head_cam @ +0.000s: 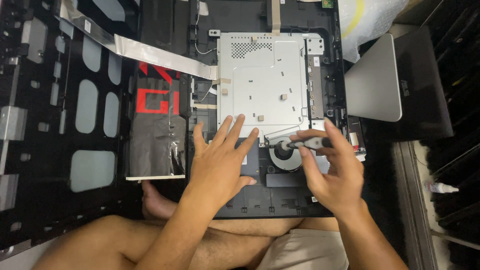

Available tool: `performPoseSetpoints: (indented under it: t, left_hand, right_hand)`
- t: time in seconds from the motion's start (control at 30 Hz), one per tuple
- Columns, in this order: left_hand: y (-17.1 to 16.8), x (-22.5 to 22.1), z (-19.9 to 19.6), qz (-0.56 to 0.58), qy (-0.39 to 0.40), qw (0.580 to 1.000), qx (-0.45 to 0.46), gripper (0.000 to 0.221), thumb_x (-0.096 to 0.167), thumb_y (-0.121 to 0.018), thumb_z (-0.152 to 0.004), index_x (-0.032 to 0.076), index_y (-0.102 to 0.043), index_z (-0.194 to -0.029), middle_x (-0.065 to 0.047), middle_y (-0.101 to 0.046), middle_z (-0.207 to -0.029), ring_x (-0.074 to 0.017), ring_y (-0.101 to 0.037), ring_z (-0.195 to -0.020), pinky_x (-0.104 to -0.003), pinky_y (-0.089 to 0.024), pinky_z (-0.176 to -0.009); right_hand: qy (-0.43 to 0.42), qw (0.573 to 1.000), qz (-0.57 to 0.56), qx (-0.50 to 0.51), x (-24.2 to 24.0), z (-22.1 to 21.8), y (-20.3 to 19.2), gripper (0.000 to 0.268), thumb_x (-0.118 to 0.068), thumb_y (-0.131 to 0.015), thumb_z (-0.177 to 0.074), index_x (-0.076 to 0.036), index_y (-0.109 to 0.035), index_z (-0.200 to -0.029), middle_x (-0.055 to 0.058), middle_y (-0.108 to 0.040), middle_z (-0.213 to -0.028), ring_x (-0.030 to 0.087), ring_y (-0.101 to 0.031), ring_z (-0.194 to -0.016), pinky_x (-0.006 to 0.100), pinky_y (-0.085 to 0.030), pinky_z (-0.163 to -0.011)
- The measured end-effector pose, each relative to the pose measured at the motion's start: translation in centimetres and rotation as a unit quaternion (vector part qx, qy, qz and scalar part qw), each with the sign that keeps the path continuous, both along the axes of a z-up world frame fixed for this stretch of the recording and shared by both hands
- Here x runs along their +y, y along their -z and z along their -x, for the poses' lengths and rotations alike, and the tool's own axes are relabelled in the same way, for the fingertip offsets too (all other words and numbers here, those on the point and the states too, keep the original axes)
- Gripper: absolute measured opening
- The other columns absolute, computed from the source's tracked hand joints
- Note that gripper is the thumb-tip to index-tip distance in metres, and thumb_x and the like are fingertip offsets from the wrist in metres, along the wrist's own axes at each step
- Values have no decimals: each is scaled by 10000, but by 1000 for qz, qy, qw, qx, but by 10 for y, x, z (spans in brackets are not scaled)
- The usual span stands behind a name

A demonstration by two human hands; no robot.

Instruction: The person is using a screwdriver to fasten a metal shield onto the internal components of an all-in-one computer.

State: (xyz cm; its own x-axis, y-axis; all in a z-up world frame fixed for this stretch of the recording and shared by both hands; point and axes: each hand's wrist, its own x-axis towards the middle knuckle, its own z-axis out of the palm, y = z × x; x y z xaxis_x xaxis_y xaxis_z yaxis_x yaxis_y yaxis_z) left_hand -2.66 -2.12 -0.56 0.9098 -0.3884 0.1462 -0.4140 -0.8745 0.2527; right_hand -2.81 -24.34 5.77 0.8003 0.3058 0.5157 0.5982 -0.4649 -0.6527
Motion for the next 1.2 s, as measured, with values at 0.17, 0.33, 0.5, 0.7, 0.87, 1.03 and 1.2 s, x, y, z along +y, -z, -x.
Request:
performPoseSetpoints:
  t: [0.17,0.33,0.5,0.7,0.87,1.03,1.2]
  left_hand:
    - [2,-1,0,4,-6,1000,3,1115,653,-868,-557,272,-440,-1514,-96,-354,-1636,-284,-304,-1510,-708,-180,-1123]
    - [3,-2,0,10,-8,1000,11,1129,652,-875,-546,274,-434,-1515,-98,-340,-1640,-285,-285,-1518,-711,-160,-1131]
    - [5,-3,0,0,-10,1000,15,1133,656,-865,-548,281,-420,-1519,-92,-326,-1646,-279,-269,-1523,-715,-156,-1137]
    - [4,-5,0,-14,-16,1000,15,1130,666,-847,-551,269,-424,-1521,-89,-317,-1652,-266,-264,-1526,-707,-154,-1140]
    - [6,-4,0,-26,-16,1000,4,1120,687,-814,-577,286,-402,-1539,-85,-317,-1654,-264,-265,-1526,-699,-161,-1138]
    - [8,-3,1,-17,-15,1000,0,1129,665,-839,-561,284,-414,-1534,-84,-329,-1651,-267,-280,-1523,-697,-172,-1139]
    - [10,-2,2,-7,-13,1000,-17,1125,660,-846,-556,274,-440,-1531,-91,-336,-1651,-276,-294,-1521,-706,-182,-1134]
  right_hand:
    - [19,998,52,0,6,-4,3,571,83,-615,-1038,-39,-361,-1534,212,-694,-1200,261,-756,-1106,232,-566,-728]
    - [21,997,77,9,5,-6,6,593,68,-629,-1032,-82,-378,-1548,159,-705,-1207,236,-755,-1113,269,-590,-780]
    - [16,995,101,15,6,-7,4,585,31,-641,-1031,-85,-388,-1545,145,-714,-1233,229,-749,-1131,318,-622,-836]
    - [-150,957,246,-2,22,-32,-44,396,-18,-643,-1001,10,-520,-1377,205,-664,-1323,333,-699,-1172,410,-577,-1021]
    - [-215,907,363,1,40,-52,-83,190,-58,-615,-996,-42,-556,-1175,117,-619,-1090,303,-650,-871,413,-530,-646]
    - [-199,812,541,95,53,-60,-93,124,-164,-584,-994,-109,-500,-920,59,-553,-905,325,-586,-623,508,-441,-507]
    - [-150,695,702,20,62,-54,-76,176,-39,-593,-855,-113,-623,-1012,90,-615,-806,325,-663,-477,469,-514,-397]
